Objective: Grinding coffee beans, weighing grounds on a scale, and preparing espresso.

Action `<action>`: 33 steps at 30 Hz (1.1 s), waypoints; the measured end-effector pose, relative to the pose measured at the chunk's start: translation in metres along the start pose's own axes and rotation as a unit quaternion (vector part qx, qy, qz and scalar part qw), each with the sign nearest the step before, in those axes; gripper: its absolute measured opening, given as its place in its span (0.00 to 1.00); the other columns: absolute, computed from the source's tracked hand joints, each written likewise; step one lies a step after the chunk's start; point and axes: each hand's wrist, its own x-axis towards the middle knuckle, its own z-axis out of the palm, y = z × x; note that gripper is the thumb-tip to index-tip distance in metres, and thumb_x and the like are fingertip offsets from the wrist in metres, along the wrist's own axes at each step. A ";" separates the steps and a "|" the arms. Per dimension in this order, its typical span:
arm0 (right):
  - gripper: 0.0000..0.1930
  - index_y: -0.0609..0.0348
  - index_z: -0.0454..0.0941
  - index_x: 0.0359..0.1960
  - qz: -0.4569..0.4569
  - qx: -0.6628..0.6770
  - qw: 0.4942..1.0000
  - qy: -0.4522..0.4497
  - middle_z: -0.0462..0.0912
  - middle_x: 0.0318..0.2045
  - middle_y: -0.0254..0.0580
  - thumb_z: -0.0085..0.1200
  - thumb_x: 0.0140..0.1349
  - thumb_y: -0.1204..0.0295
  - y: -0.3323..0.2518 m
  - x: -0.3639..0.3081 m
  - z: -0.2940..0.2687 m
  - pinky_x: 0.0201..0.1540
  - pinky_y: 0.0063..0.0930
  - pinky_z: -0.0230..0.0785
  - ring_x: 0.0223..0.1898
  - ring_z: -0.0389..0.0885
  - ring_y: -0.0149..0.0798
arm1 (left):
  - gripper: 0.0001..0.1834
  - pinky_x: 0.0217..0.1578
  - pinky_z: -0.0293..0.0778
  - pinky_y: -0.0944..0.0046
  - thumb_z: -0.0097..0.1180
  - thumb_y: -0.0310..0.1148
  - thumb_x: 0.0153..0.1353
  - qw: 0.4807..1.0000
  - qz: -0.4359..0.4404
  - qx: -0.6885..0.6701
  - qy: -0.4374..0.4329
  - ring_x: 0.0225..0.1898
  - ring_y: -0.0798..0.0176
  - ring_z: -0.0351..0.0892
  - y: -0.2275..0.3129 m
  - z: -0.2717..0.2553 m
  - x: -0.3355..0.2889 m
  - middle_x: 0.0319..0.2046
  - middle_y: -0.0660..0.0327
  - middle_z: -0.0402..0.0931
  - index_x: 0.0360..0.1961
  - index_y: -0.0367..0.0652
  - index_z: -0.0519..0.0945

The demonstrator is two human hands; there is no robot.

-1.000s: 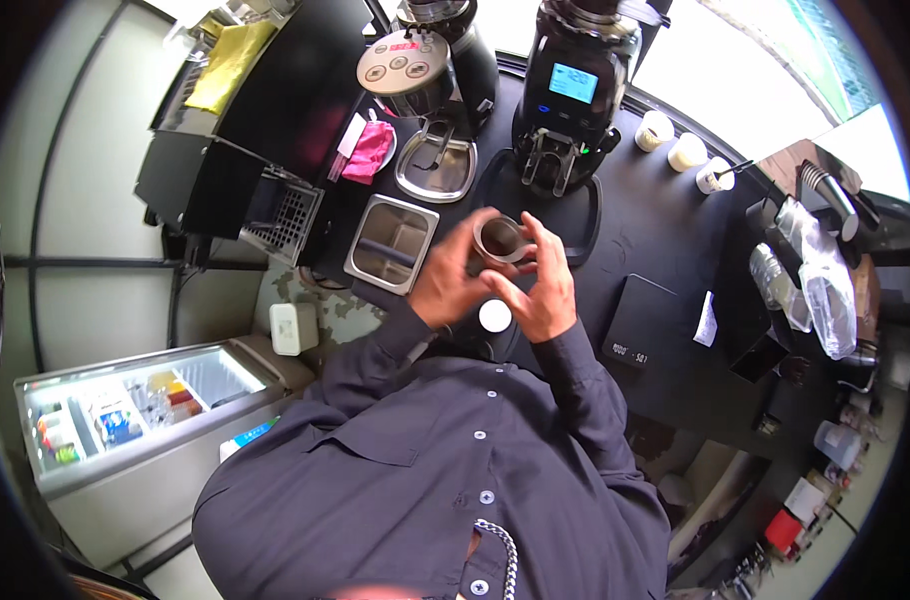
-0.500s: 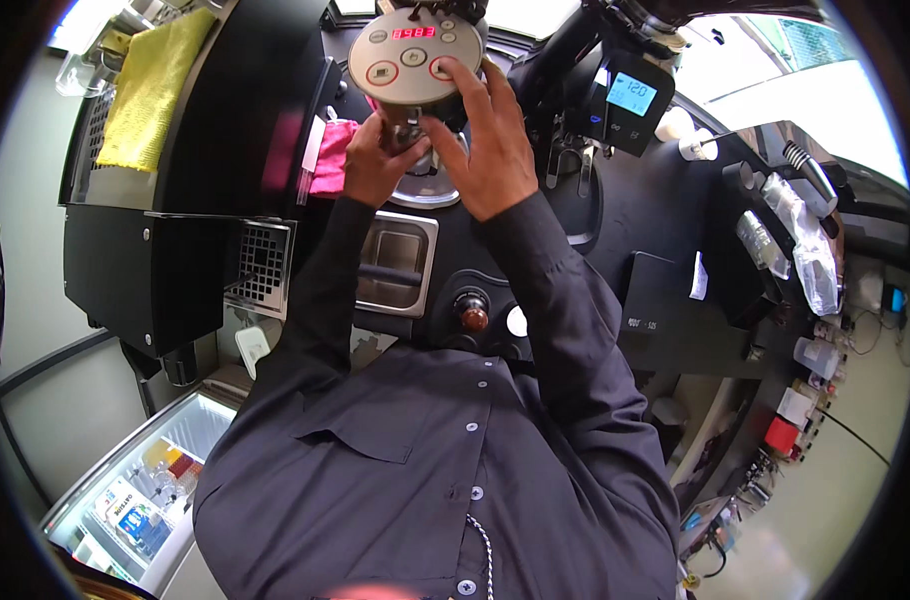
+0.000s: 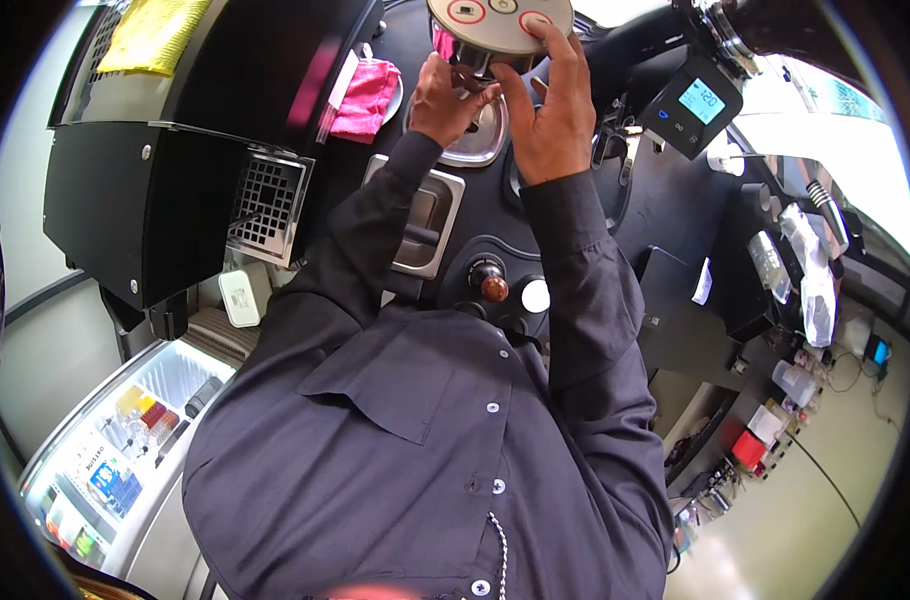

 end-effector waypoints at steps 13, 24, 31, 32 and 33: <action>0.30 0.51 0.64 0.70 0.013 0.037 0.999 -0.017 0.72 0.64 0.53 0.60 0.69 0.77 -0.010 -0.004 0.003 0.56 0.37 0.81 0.66 0.75 0.47 | 0.37 0.49 0.74 0.46 0.81 0.54 0.42 1.000 0.014 0.015 0.016 0.45 0.45 0.79 0.001 -0.003 0.001 0.40 0.53 0.79 0.45 0.41 0.78; 0.30 0.52 0.63 0.70 0.023 0.031 0.999 -0.015 0.72 0.66 0.49 0.61 0.69 0.74 -0.011 0.000 0.005 0.59 0.37 0.77 0.65 0.76 0.48 | 0.44 0.52 0.73 0.44 0.81 0.58 0.40 1.000 0.020 0.009 0.000 0.52 0.41 0.77 0.005 -0.004 0.005 0.46 0.49 0.79 0.52 0.41 0.77; 0.30 0.50 0.68 0.68 0.010 0.051 0.999 0.004 0.71 0.66 0.49 0.64 0.66 0.75 0.000 -0.004 0.007 0.52 0.35 0.84 0.63 0.76 0.47 | 0.48 0.67 0.62 0.43 0.72 0.47 0.58 0.977 0.163 -0.121 0.071 0.71 0.37 0.59 0.044 -0.058 0.024 0.71 0.39 0.54 0.71 0.37 0.58; 0.30 0.50 0.68 0.68 0.006 0.029 1.000 0.006 0.70 0.66 0.50 0.64 0.65 0.75 -0.001 -0.005 0.006 0.52 0.36 0.84 0.63 0.76 0.48 | 0.47 0.67 0.62 0.43 0.72 0.47 0.59 0.972 0.213 -0.066 0.072 0.71 0.35 0.58 0.058 -0.069 0.034 0.71 0.38 0.54 0.71 0.38 0.59; 0.30 0.50 0.68 0.68 0.003 0.027 1.000 0.013 0.70 0.66 0.50 0.64 0.65 0.75 -0.001 -0.005 0.005 0.52 0.36 0.84 0.63 0.76 0.48 | 0.43 0.63 0.70 0.44 0.72 0.46 0.58 0.966 0.242 -0.036 0.078 0.69 0.35 0.64 0.074 -0.077 0.042 0.71 0.39 0.55 0.69 0.44 0.64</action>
